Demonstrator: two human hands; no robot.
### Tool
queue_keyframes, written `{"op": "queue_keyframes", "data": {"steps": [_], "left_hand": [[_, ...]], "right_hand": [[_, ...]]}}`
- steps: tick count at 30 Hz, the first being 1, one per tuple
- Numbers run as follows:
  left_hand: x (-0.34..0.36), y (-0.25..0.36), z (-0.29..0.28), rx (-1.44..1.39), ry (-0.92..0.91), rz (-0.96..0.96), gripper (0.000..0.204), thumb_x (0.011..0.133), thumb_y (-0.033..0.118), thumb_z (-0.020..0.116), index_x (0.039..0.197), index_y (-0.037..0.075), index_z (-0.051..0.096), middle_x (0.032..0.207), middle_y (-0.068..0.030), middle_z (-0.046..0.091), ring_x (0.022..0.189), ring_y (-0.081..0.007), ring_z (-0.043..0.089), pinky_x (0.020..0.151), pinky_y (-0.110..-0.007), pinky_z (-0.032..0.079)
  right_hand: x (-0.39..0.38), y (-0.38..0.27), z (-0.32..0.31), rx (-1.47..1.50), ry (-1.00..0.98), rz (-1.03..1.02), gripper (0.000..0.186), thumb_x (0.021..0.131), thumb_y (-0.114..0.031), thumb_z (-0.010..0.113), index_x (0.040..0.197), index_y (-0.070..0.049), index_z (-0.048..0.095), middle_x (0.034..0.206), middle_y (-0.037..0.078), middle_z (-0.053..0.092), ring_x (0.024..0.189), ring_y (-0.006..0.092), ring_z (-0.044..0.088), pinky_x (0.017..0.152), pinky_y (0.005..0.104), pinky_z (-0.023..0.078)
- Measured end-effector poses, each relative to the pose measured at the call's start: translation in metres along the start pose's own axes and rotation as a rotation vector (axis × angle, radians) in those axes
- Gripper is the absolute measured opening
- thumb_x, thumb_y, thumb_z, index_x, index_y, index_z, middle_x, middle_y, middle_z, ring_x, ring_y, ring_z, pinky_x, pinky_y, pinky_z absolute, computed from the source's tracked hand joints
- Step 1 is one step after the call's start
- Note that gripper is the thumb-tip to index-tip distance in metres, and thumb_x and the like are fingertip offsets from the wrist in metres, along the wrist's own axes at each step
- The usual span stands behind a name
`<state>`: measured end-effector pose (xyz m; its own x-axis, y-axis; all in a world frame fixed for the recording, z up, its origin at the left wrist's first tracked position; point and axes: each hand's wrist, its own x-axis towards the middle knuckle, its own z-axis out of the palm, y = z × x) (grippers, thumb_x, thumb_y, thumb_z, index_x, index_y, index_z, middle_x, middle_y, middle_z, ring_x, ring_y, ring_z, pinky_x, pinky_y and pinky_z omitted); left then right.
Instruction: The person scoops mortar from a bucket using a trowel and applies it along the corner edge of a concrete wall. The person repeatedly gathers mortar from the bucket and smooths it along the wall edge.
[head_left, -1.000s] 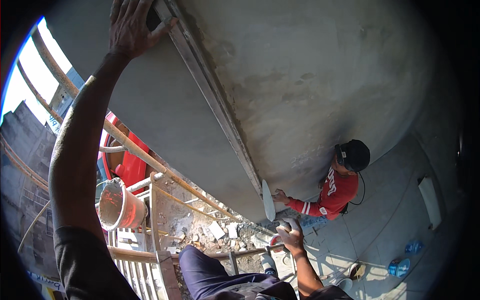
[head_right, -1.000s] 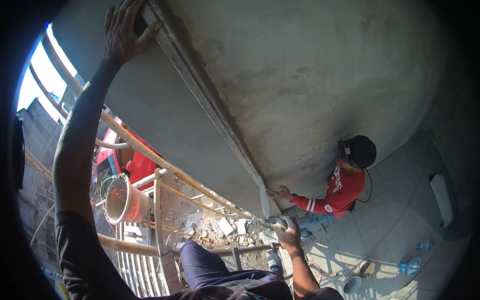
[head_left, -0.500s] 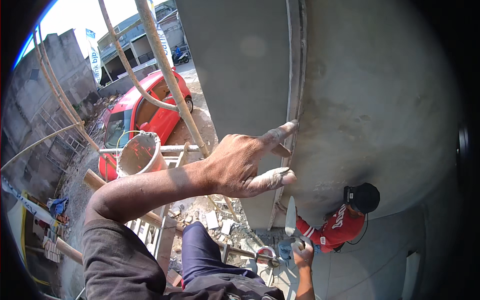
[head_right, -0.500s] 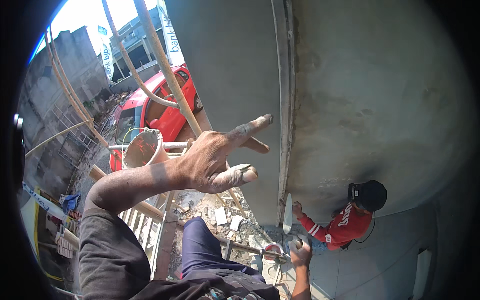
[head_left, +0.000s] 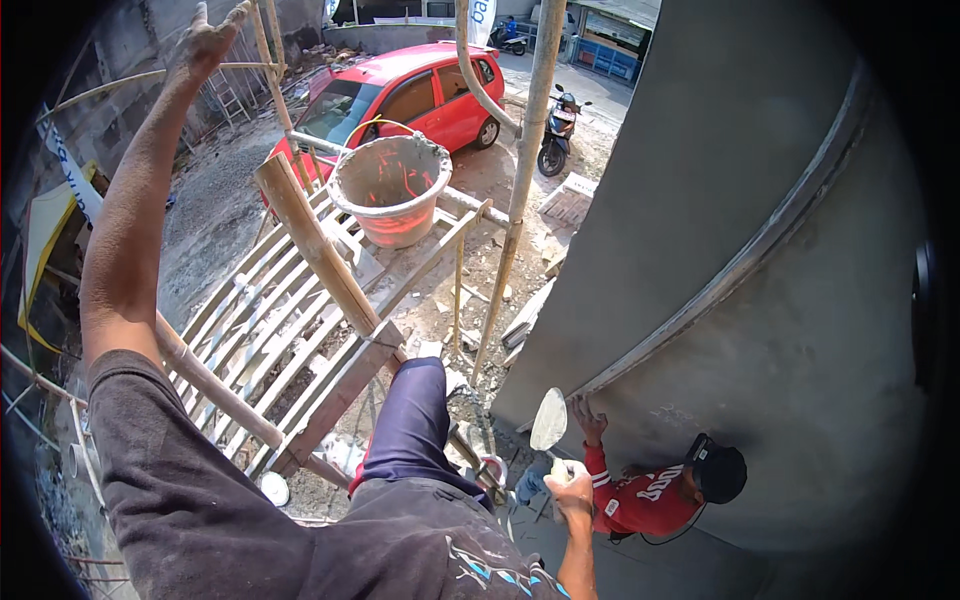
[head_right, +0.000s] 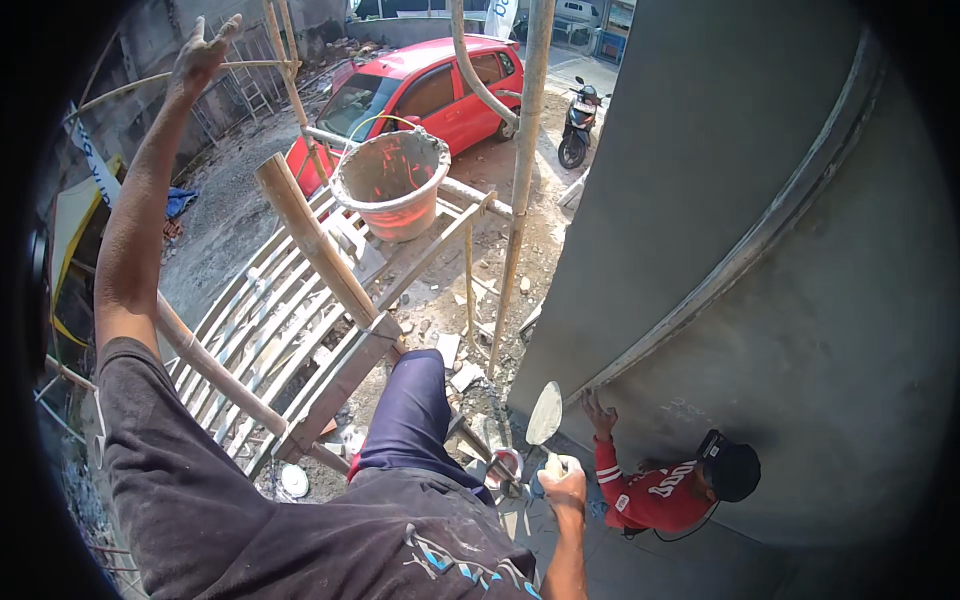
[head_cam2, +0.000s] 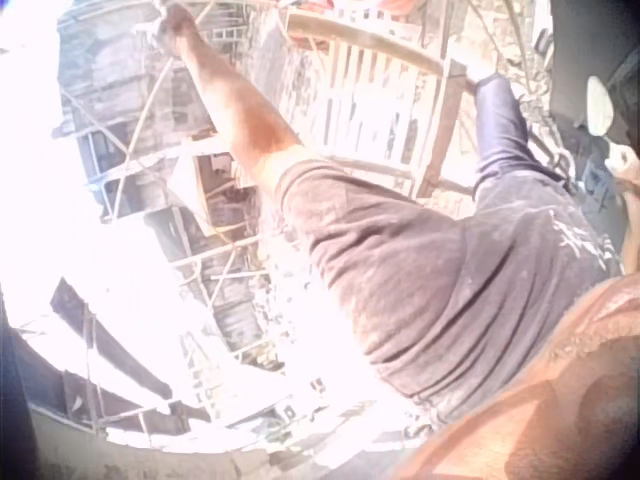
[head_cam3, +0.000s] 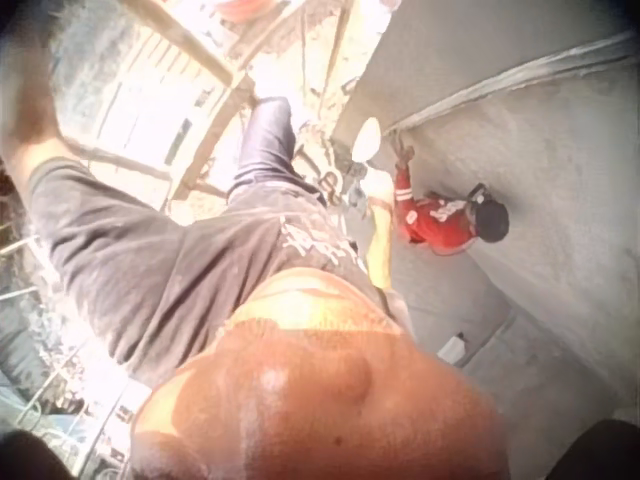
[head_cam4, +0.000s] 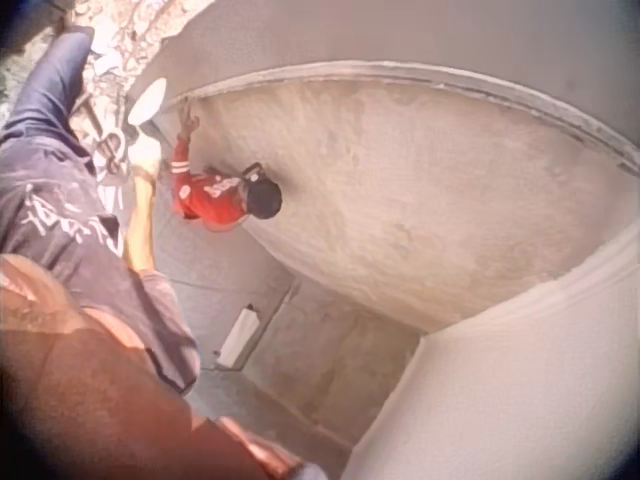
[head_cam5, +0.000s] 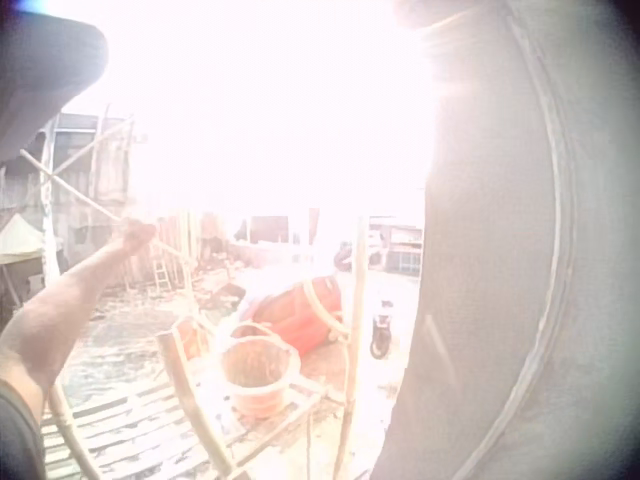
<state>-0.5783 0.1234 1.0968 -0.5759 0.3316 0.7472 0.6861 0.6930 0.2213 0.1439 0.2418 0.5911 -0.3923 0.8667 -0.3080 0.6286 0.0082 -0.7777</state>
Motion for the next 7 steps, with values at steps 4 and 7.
{"op": "queue_keyframes", "data": {"steps": [4, 7], "left_hand": [[-0.084, -0.028, 0.049, 0.047, -0.395, -0.053, 0.108, 0.087, 0.088, 0.041, 0.152, 0.002, 0.046, 0.152, -0.0298, 0.048, 0.145, -0.0424, 0.044, 0.12, -0.051, 0.037], [-0.13, -0.023, 0.073, 0.132, -0.368, -0.019, 0.104, 0.086, 0.085, 0.05, 0.151, 0.003, 0.049, 0.15, -0.0272, 0.051, 0.144, -0.0422, 0.044, 0.12, -0.051, 0.037]], "right_hand": [[0.024, -0.053, 0.014, 0.246, -0.071, 0.006, 0.057, 0.081, -0.02, 0.078, 0.131, 0.002, 0.06, 0.108, 0.016, 0.071, 0.098, 0.0229, 0.068, 0.091, 0.0355, 0.053], [0.045, -0.097, 0.012, 0.223, -0.165, -0.156, 0.051, 0.087, -0.015, 0.073, 0.136, -0.008, 0.059, 0.115, 0.011, 0.07, 0.103, 0.0202, 0.065, 0.095, 0.034, 0.051]]}}
